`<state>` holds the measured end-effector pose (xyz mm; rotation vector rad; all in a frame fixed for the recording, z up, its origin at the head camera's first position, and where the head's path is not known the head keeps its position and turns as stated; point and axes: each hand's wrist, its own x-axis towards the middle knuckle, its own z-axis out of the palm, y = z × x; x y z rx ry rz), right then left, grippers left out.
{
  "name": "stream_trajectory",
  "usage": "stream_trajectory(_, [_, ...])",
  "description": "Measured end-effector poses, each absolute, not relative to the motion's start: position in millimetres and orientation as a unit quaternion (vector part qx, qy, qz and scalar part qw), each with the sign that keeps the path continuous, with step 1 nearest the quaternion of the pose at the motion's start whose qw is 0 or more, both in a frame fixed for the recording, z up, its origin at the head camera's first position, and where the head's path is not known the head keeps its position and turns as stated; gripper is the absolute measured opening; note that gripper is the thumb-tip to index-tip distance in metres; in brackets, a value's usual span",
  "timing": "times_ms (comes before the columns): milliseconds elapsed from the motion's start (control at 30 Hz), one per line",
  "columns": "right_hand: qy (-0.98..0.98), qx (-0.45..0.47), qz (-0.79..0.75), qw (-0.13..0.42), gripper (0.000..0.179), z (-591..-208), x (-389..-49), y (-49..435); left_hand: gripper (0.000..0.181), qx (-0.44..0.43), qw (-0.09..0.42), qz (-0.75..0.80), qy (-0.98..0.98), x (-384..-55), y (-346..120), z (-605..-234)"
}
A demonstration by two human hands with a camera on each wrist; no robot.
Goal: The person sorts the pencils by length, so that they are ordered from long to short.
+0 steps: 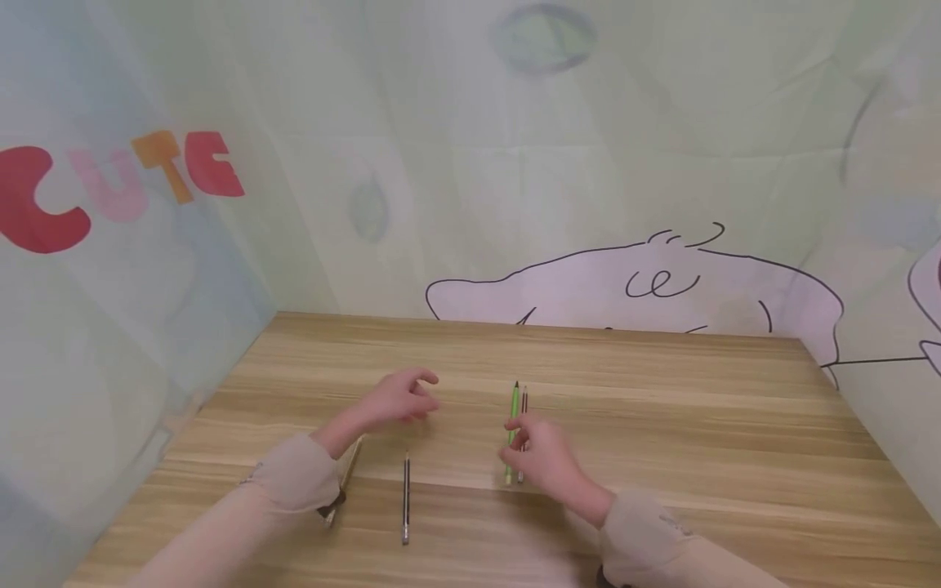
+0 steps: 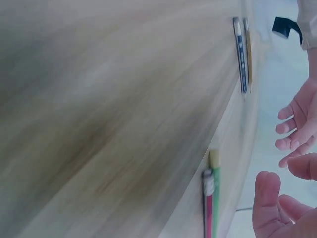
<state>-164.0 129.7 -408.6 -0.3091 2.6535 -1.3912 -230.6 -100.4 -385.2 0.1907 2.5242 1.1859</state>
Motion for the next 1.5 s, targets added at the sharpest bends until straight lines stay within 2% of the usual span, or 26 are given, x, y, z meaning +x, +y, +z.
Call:
stream_trajectory(367, [0.862,-0.186,-0.463,0.086,0.037,-410,-154,104,0.037,0.054,0.164,0.431,0.886,-222,-137,-381])
stream_trajectory(633, [0.852,-0.234,-0.459,0.098,0.040,-416,-151,86,0.040,0.054,0.176,0.441,0.879,-214,-158,-379])
stream_trajectory(1267, [0.811,-0.243,-0.501,0.179,0.040,-434,-155,52,0.040,0.052,0.183,0.430,0.883,-191,-188,-394])
stream_trajectory(1500, [0.816,-0.255,-0.486,0.183,0.038,-441,-158,38,0.037,0.052,0.147,0.383,0.911,-184,-192,-406])
